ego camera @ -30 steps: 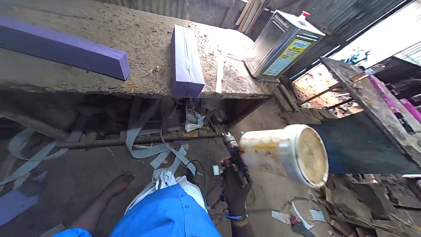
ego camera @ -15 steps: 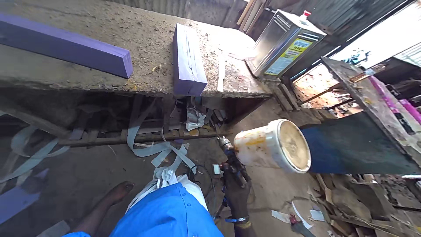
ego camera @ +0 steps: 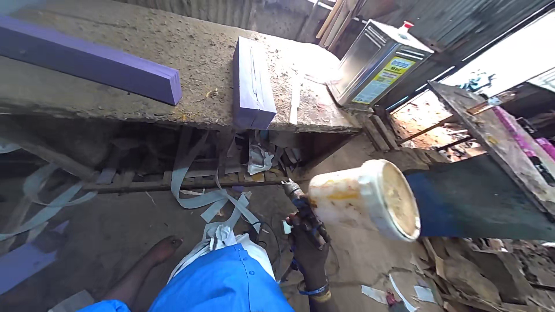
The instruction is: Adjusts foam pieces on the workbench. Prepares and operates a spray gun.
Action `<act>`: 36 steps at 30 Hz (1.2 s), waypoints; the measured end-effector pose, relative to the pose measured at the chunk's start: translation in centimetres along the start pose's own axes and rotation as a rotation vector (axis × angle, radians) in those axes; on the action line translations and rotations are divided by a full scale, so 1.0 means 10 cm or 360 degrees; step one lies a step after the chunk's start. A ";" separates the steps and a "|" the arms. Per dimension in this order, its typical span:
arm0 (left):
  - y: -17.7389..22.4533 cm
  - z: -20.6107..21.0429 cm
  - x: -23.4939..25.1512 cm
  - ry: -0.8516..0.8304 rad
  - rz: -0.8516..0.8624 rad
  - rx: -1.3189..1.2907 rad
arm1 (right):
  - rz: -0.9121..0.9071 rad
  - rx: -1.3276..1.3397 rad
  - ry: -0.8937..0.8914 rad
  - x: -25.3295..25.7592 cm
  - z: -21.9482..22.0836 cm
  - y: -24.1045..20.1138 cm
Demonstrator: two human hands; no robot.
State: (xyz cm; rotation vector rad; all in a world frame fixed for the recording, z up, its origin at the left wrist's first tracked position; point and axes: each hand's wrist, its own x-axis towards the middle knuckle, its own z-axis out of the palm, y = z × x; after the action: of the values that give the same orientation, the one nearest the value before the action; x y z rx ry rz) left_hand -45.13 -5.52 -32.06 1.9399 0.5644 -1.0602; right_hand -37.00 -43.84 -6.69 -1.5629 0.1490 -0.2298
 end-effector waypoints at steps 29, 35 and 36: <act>3.03 1.05 -0.07 -0.0574 0.1440 0.0534 | -0.0325 0.0564 0.0143 0.95 -0.46 -0.27; 3.44 1.21 0.33 -0.0662 0.1375 0.1250 | -0.0503 0.0542 0.0302 1.19 -0.83 -0.34; 3.45 1.17 0.41 -0.0620 0.1366 0.1323 | -0.0482 0.0535 0.0329 1.18 -0.90 -0.32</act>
State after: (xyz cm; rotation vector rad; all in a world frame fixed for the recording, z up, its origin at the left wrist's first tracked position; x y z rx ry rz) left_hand -24.24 -34.31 -23.29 2.1828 -1.0048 -1.0982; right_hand -27.85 -55.43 -2.91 -1.2198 0.0307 -0.6236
